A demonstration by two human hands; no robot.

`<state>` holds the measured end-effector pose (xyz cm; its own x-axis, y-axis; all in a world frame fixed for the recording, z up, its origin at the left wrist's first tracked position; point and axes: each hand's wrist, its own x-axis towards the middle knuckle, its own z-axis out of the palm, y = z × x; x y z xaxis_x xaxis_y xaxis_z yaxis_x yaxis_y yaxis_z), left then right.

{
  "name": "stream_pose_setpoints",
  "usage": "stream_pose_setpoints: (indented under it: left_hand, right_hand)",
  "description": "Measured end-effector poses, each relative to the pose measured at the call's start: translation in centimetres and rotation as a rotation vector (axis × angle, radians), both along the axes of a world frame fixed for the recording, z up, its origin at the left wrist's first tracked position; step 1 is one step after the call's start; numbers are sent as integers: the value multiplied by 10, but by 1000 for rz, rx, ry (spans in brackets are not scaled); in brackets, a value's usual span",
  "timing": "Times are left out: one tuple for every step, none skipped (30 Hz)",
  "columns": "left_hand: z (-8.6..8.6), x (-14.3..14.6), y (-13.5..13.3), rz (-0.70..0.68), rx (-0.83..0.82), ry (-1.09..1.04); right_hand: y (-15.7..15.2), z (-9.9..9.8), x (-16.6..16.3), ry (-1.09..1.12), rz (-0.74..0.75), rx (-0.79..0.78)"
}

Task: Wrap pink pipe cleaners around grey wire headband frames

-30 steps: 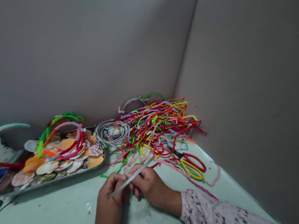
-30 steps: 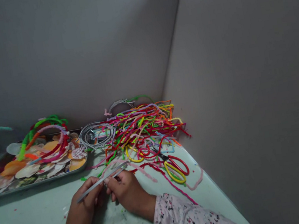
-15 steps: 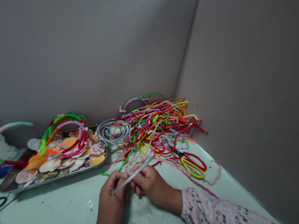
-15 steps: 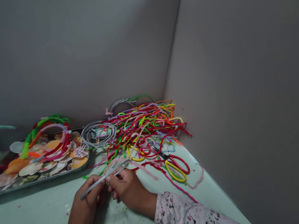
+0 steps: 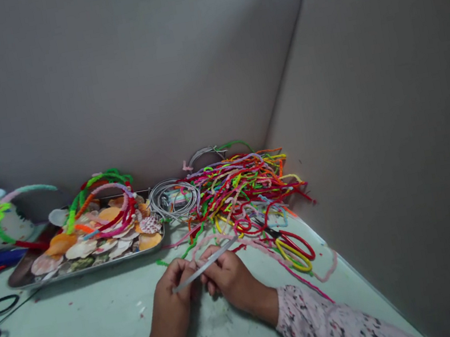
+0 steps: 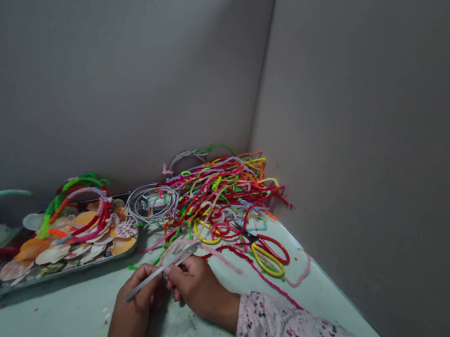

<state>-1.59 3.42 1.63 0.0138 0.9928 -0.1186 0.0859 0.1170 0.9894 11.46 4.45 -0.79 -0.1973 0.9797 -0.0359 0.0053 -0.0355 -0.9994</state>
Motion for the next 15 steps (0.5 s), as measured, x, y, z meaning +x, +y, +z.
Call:
stream_pose_setpoints:
  left_hand:
    - [0,0,0,0,0,2]
    - [-1,0,0,-1,1,3]
    - [-1,0,0,-4,3,4]
    - [-1,-1,0,-6,5,4]
    - [-2,-1,0,-9,7,4]
    - [-2,-1,-1,-11,7,3]
    - [-1,-1,-1,-13,6,1]
    - [-1,-1,-1,-13,6,-2]
    - [-1,-1,-1,-12,4,-4]
    - [-1,-1,-1,-10,3,-6]
    - [0,-1,-2,-8,3,-5]
    - [0,0,-2,-5,4,-4]
    - [1,0,-2,-2,5,-2]
    - [1,0,-2,-3,6,-2]
    - [1,0,-2,-4,8,-3]
  right_hand:
    - [0,0,0,3,2,2]
    - [0,0,0,6,4,2]
    - [0,0,0,6,3,-1]
    - [0,0,0,3,0,-5]
    - [0,0,0,-3,-3,-7]
    - [0,0,0,-10,-7,-7]
    - [0,0,0,-16,-9,-4]
    - [0,0,0,-19,-11,-2]
    - [0,0,0,-20,-11,0]
    - [0,0,0,-22,-11,0]
    - [0,1,0,-22,-12,-2]
    - [0,1,0,-23,-15,-4]
    - [0,1,0,-25,-16,-5]
    - [0,2,0,-26,-17,-7]
    - [0,2,0,-27,-17,-9]
